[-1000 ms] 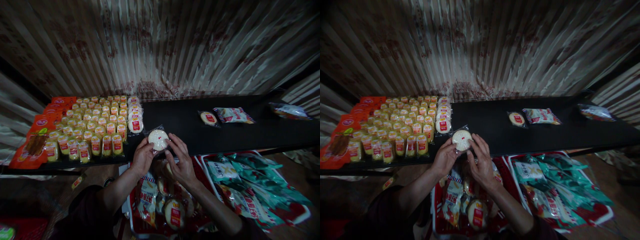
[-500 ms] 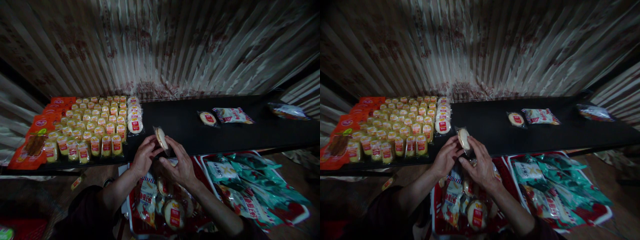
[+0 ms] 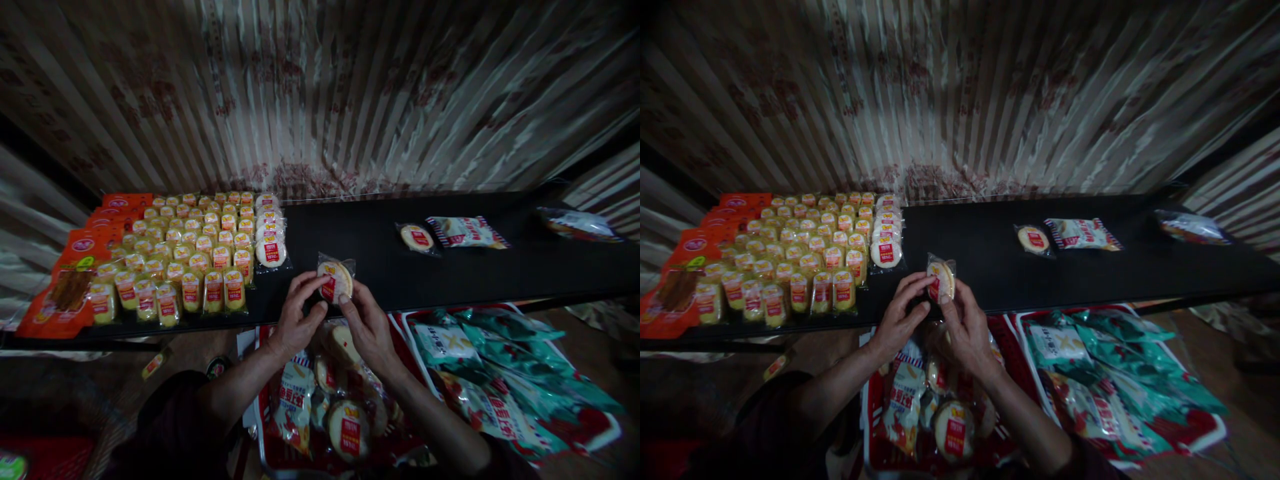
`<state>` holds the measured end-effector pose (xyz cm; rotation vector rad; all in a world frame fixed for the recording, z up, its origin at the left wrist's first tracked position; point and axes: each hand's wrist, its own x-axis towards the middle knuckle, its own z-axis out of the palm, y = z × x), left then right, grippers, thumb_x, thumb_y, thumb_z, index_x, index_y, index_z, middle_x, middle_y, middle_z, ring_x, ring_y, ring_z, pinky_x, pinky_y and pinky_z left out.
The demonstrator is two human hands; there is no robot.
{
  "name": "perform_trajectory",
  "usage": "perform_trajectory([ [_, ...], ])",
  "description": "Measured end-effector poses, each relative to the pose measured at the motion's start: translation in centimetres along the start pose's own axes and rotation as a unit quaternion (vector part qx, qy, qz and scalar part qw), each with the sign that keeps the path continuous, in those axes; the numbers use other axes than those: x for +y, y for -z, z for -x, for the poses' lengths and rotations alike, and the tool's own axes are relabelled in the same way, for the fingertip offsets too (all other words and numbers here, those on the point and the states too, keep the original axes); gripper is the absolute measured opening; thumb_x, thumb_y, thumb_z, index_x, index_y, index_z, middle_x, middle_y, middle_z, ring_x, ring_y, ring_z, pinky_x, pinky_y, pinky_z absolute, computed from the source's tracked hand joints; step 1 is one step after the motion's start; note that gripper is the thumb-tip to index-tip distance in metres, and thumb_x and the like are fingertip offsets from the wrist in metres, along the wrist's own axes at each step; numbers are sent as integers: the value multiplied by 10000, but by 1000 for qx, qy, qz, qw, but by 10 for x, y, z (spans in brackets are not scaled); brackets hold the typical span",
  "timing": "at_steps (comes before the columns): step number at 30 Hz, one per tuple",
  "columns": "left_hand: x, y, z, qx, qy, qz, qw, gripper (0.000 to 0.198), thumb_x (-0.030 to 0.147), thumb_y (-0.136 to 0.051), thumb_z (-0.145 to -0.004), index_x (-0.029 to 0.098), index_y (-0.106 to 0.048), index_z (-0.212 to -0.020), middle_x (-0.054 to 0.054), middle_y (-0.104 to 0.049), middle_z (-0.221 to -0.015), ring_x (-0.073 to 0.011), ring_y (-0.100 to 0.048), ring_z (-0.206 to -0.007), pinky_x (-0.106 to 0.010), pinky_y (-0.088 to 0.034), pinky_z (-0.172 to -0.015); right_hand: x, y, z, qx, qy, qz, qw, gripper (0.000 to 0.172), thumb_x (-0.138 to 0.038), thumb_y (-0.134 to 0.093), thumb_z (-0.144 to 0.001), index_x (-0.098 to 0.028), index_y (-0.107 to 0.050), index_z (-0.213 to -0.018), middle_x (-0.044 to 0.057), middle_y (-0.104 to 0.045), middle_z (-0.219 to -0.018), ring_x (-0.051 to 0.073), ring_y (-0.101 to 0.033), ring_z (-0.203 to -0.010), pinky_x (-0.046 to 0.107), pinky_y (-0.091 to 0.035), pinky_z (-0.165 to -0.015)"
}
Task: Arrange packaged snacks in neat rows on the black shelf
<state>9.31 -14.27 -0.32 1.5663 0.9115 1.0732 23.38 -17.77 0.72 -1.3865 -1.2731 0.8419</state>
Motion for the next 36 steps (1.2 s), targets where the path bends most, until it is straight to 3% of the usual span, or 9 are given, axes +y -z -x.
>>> perform_trajectory([
  [12, -3, -2, 2, 30, -53, -60, 996, 397, 118, -484, -820, 218, -599, -1186, -82, -415, -1234, -191, -485, -1129, -373, -431, -1012, 11, 0, -2, 31, -39, -52, 997, 365, -473, -491, -892, -221, -605, -1130, 47, -669, -1116, 217, -609, -1018, 345, -472, -911],
  [20, -7, 1, 3, 85, -74, -126, 986, 417, 53, -459, -795, 227, -636, -1131, -74, -445, -1227, -182, -497, -1065, -374, -464, -963, 12, 2, -9, -16, -79, -65, 995, 394, -480, -574, -835, -222, -628, -1127, 41, -696, -1081, 211, -627, -956, 344, -490, -882],
  [26, -11, 8, -1, 146, -68, -178, 971, 465, 21, -434, -780, 233, -615, -1152, -73, -452, -1245, -192, -489, -1113, -380, -467, -972, 19, -17, -31, -12, -87, -77, 993, 444, -489, -627, -775, -201, -639, -1112, 50, -708, -1040, 217, -640, -898, 369, -504, -854],
  [36, -7, 27, -3, 165, -22, -242, 956, 501, 43, -462, -759, 217, -570, -1216, -80, -407, -1364, -235, -410, -1273, -426, -371, -1091, 17, -45, -54, -36, -58, -61, 996, 393, -434, -610, -775, -182, -645, -1074, 62, -700, -1075, 237, -642, -969, 400, -483, -913],
])
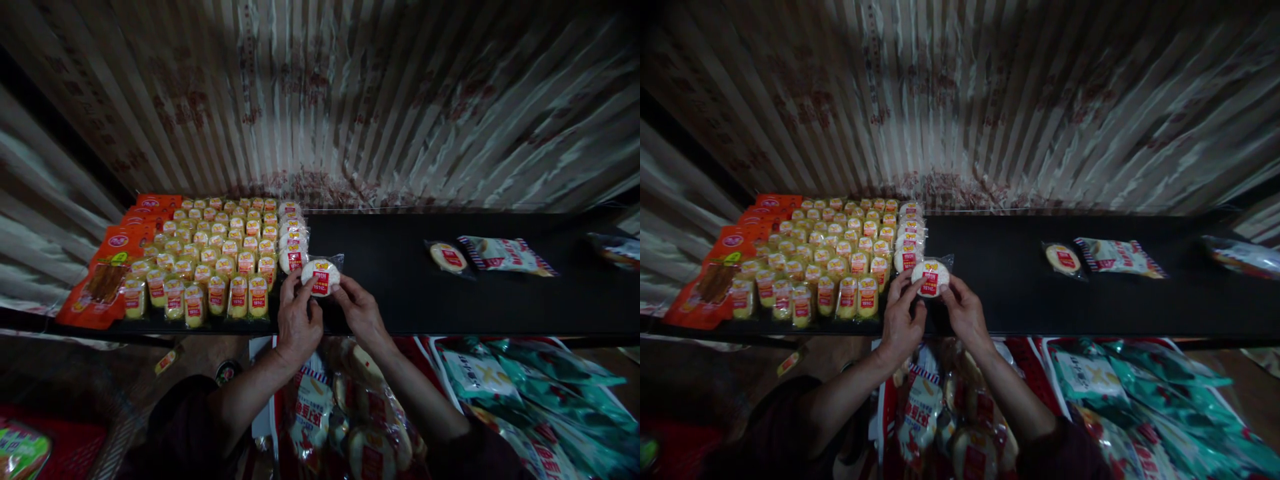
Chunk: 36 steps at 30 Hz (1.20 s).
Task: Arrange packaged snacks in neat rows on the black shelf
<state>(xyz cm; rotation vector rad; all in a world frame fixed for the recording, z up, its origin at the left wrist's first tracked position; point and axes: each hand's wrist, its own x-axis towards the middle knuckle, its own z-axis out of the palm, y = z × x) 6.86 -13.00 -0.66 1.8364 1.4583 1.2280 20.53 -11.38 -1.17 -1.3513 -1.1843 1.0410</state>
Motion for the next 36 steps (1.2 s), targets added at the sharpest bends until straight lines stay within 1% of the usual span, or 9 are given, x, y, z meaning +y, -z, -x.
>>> perform_trajectory([
  [6, -7, 0, 0, 7, -1, -23, 1000, 518, 50, -481, -749, 173, -529, -1250, -90, -300, -1478, -256, -293, -1369, -443, -281, -1147, -2, -14, -13, -7, -2, 14, 1000, 388, -420, -588, -773, -172, -638, -1067, 63, -708, -1033, 234, -648, -938, 390, -494, -886],
  [13, -7, 0, 3, 4, 6, -57, 998, 602, 47, -516, -709, 174, -482, -1297, -84, -154, -1547, -292, -139, -1430, -490, -216, -1162, -1, -25, -25, -15, 19, 53, 998, 377, -405, -553, -790, -163, -640, -1066, 73, -703, -1041, 228, -646, -936, 385, -484, -893],
  [15, -7, -1, 4, -9, 7, -59, 998, 611, 52, -515, -710, 173, -471, -1308, -87, -171, -1547, -291, -135, -1432, -499, -214, -1161, 0, -26, -27, -16, 27, 67, 997, 362, -395, -546, -795, -169, -643, -1061, 71, -704, -1042, 226, -647, -936, 387, -480, -899],
  [19, -10, -2, 3, -31, 2, -63, 998, 637, 42, -496, -705, 156, -451, -1330, -106, -259, -1521, -276, -160, -1428, -500, -220, -1160, 1, -28, -31, -23, 38, 96, 994, 354, -383, -531, -810, -173, -643, -1071, 76, -706, -1034, 235, -638, -970, 398, -470, -914],
  [23, -12, -3, 3, -26, -1, -62, 998, 670, 37, -497, -689, 178, -443, -1341, -91, -275, -1520, -275, -157, -1431, -516, -228, -1156, 5, -30, -34, -26, 60, 122, 990, 333, -376, -515, -829, -197, -643, -1079, 64, -701, -1050, 229, -636, -977, 400, -463, -925],
  [26, -11, -3, 2, -28, 4, -68, 997, 660, 44, -502, -684, 155, -455, -1334, -108, -290, -1512, -284, -174, -1425, -514, -231, -1156, 8, -32, -35, -26, 77, 156, 984, 339, -374, -486, -850, -197, -633, -1098, 72, -692, -1069, 228, -633, -983, 403, -462, -929],
  [30, -10, -2, 0, -38, 7, -75, 996, 660, 41, -497, -687, 124, -449, -1340, -131, -304, -1503, -285, -167, -1426, -508, -235, -1156, 8, -33, -35, 5, 110, 253, 961, 361, -374, -462, -864, -167, -633, -1106, 116, -671, -1057, 246, -626, -956, 412, -477, -889],
  [33, -11, -2, 0, -34, 8, -71, 997, 670, 32, -496, -680, 126, -447, -1342, -127, -296, -1508, -287, -149, -1430, -515, -230, -1157, 7, -33, -34, 18, 129, 324, 937, 350, -360, -458, -870, -182, -635, -1114, 106, -657, -972, 240, -621, -875, 397, -499, -811],
  [36, -13, -2, -1, -31, 13, -60, 998, 679, 36, -501, -677, 160, -448, -1342, -98, -296, -1512, -288, -142, -1433, -529, -226, -1157, 6, -33, -33, 23, 121, 366, 922, 348, -350, -459, -869, -192, -631, -1128, 99, -644, -940, 231, -616, -823, 383, -504, -759],
])
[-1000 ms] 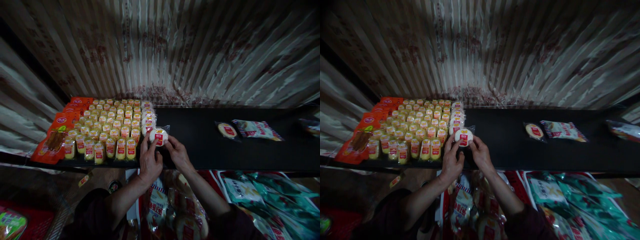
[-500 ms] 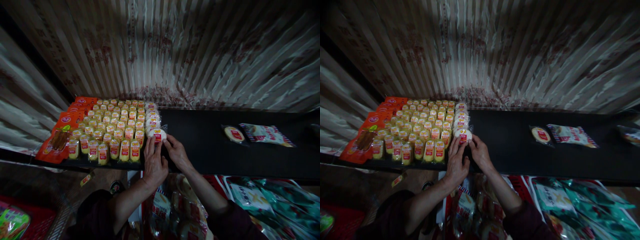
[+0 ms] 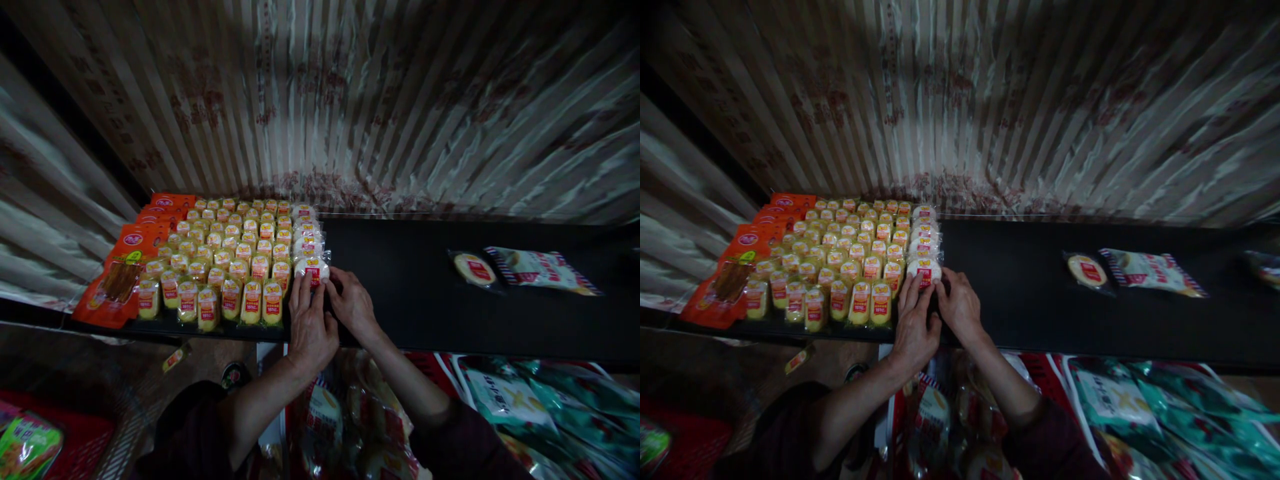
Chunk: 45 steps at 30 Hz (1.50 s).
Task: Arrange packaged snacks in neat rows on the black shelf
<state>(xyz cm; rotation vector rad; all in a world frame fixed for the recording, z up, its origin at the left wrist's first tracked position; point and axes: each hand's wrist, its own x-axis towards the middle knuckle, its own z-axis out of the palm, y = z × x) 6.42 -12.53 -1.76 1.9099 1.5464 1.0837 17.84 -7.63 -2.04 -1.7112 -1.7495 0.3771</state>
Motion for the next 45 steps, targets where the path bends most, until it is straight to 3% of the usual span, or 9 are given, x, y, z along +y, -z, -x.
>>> perform_trajectory([
  [14, 1, 1, -4, -8, 3, 1, 1000, 637, 36, -487, -683, 111, -465, -1315, -121, -331, -1499, -287, -118, -1441, -526, -204, -1170, 0, -2, 0, -22, 11, -31, 999, 483, -314, -442, -845, -97, -508, -1271, 120, -678, -920, 229, -645, -812, 396, -514, -786],
  [22, 0, -1, -3, 1, -9, -14, 1000, 660, 32, -482, -675, 128, -449, -1328, -107, -307, -1513, -284, -123, -1441, -525, -220, -1165, 0, -2, 1, -12, 2, -46, 999, 449, -336, -467, -848, -113, -545, -1229, 117, -677, -912, 224, -647, -793, 388, -516, -784],
  [35, -1, -2, -2, -7, -47, -87, 995, 599, 42, -461, -711, 49, -441, -1310, -161, -331, -1493, -276, -115, -1442, -511, -219, -1170, 2, 0, 4, -19, 13, -55, 998, 399, -291, -488, -848, -120, -544, -1204, 107, -683, -909, 212, -647, -789, 379, -524, -787],
  [45, -5, -2, 6, -1, -102, -99, 990, 535, 46, -465, -732, 52, -482, -1266, -166, -342, -1479, -290, -126, -1437, -515, -238, -1160, 8, 7, 30, 18, 27, -81, 996, 376, -253, -510, -840, -160, -545, -1202, 125, -619, -1057, 200, -646, -825, 393, -544, -817],
])
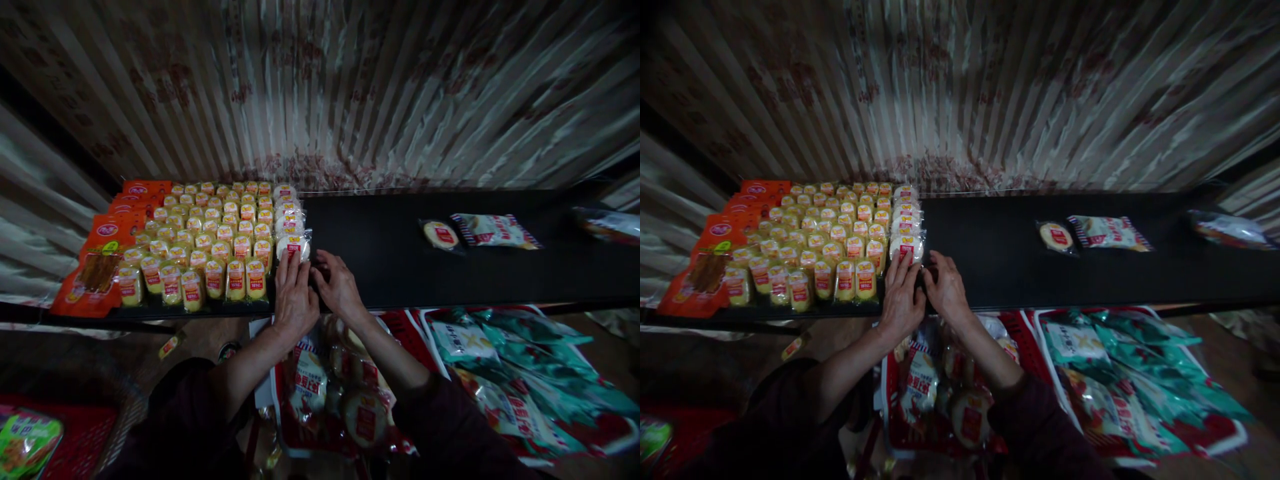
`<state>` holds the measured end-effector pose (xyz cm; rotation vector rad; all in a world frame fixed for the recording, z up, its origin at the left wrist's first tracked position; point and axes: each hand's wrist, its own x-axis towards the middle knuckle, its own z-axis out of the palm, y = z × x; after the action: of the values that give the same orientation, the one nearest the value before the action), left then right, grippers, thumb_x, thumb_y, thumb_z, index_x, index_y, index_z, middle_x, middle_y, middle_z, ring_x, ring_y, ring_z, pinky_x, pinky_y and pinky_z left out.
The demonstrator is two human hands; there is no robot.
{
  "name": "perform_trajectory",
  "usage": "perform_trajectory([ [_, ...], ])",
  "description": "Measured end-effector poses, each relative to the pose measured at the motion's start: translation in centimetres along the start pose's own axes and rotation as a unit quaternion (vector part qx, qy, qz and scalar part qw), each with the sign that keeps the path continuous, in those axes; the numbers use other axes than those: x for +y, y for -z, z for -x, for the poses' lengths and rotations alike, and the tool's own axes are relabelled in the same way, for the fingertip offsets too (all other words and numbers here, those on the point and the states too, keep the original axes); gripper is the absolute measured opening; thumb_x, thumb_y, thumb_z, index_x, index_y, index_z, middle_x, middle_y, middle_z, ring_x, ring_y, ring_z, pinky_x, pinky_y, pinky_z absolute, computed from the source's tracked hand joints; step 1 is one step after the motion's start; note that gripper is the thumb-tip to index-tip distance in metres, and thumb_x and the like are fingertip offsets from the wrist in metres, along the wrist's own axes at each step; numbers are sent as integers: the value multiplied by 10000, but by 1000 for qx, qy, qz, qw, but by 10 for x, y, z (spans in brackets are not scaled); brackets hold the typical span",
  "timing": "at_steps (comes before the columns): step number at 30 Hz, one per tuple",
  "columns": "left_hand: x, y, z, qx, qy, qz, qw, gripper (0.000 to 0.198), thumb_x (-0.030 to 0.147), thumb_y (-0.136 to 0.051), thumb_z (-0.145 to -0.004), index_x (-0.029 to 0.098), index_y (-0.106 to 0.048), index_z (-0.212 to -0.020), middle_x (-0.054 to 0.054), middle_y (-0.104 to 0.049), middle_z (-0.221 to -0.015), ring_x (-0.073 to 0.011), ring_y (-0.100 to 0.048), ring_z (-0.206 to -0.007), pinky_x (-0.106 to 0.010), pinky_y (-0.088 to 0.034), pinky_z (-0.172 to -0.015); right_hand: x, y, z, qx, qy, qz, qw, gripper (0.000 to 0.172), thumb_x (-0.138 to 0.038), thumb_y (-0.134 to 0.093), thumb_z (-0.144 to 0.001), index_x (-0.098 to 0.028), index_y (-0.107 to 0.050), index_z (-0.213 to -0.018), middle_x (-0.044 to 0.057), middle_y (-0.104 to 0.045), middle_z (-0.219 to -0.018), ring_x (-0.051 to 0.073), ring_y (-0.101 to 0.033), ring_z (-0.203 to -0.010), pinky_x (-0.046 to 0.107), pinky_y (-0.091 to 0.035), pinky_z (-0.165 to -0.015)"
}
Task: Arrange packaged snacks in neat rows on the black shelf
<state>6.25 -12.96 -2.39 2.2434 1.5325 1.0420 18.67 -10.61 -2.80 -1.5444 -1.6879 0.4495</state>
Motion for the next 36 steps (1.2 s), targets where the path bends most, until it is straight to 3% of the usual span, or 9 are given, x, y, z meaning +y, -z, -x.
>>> perform_trajectory([
  [3, 1, 1, 4, 7, -24, 10, 1000, 464, 46, -455, -750, 78, -535, -1206, -152, -403, -1439, -284, -178, -1424, -509, -283, -1145, -5, 6, 10, -2, 4, -7, 1000, 355, -227, -500, -838, -152, -553, -1180, 129, -604, -1078, 201, -645, -861, 386, -540, -833],
  [9, 3, 6, 23, -3, -90, 90, 992, 405, 49, -398, -800, 143, -556, -1161, -105, -605, -1190, -202, -541, -1138, -408, -480, -1002, -18, 18, 40, 18, 24, -5, 1000, 269, -189, -468, -858, -181, -577, -1104, 97, -624, -1020, 201, -624, -898, 379, -531, -832],
  [15, 4, 17, 48, -50, -117, 133, 983, 365, 36, -400, -798, 148, -574, -1099, -98, -626, -1067, -182, -569, -1002, -350, -511, -923, -19, 21, 81, 5, 60, -9, 998, 245, -161, -456, -867, -196, -578, -1076, 82, -638, -974, 201, -621, -919, 360, -537, -815],
  [20, 2, 10, 70, -178, -58, 110, 976, 373, 71, -392, -799, 164, -569, -1114, -86, -599, -1092, -172, -567, -1054, -323, -495, -951, -1, 16, 106, -62, 68, 30, 995, 286, -148, -442, -855, -185, -584, -1101, 96, -663, -989, 210, -634, -917, 375, -544, -817],
  [23, 1, 1, 81, -289, 1, 38, 956, 428, 114, -400, -808, 141, -523, -1217, -117, -530, -1295, -202, -492, -1223, -366, -414, -1053, 14, 19, 115, -98, 100, 95, 986, 328, -150, -424, -855, -170, -599, -1132, 116, -665, -1076, 227, -621, -992, 411, -523, -888],
  [27, -2, -7, 85, -430, 18, -88, 898, 648, 172, -527, -744, 99, -388, -1372, -179, -186, -1544, -329, -124, -1432, -525, -184, -1145, 36, 30, 125, -124, 123, 203, 963, 398, -172, -443, -851, -129, -580, -1222, 150, -614, -1240, 268, -525, -1185, 468, -424, -1025],
  [29, -4, -9, 83, -487, 19, -141, 862, 751, 177, -594, -697, 97, -347, -1402, -207, -142, -1547, -367, -99, -1428, -563, -128, -1139, 48, 34, 132, -144, 115, 234, 955, 433, -204, -467, -849, -126, -558, -1266, 159, -574, -1302, 289, -468, -1253, 476, -418, -1022],
  [32, -8, -12, 80, -515, 24, -196, 834, 757, 152, -601, -699, 84, -341, -1407, -238, -177, -1529, -390, -192, -1404, -563, -180, -1119, 58, 34, 142, -166, 97, 265, 945, 462, -250, -483, -860, -159, -529, -1311, 154, -513, -1374, 322, -375, -1330, 512, -388, -1023],
  [36, -11, -13, 79, -498, 19, -198, 844, 642, 124, -516, -774, 99, -362, -1396, -234, -263, -1502, -370, -260, -1380, -499, -344, -1040, 56, 31, 149, -182, 91, 275, 940, 506, -292, -512, -853, -175, -494, -1345, 161, -440, -1434, 341, -266, -1386, 538, -328, -1050],
])
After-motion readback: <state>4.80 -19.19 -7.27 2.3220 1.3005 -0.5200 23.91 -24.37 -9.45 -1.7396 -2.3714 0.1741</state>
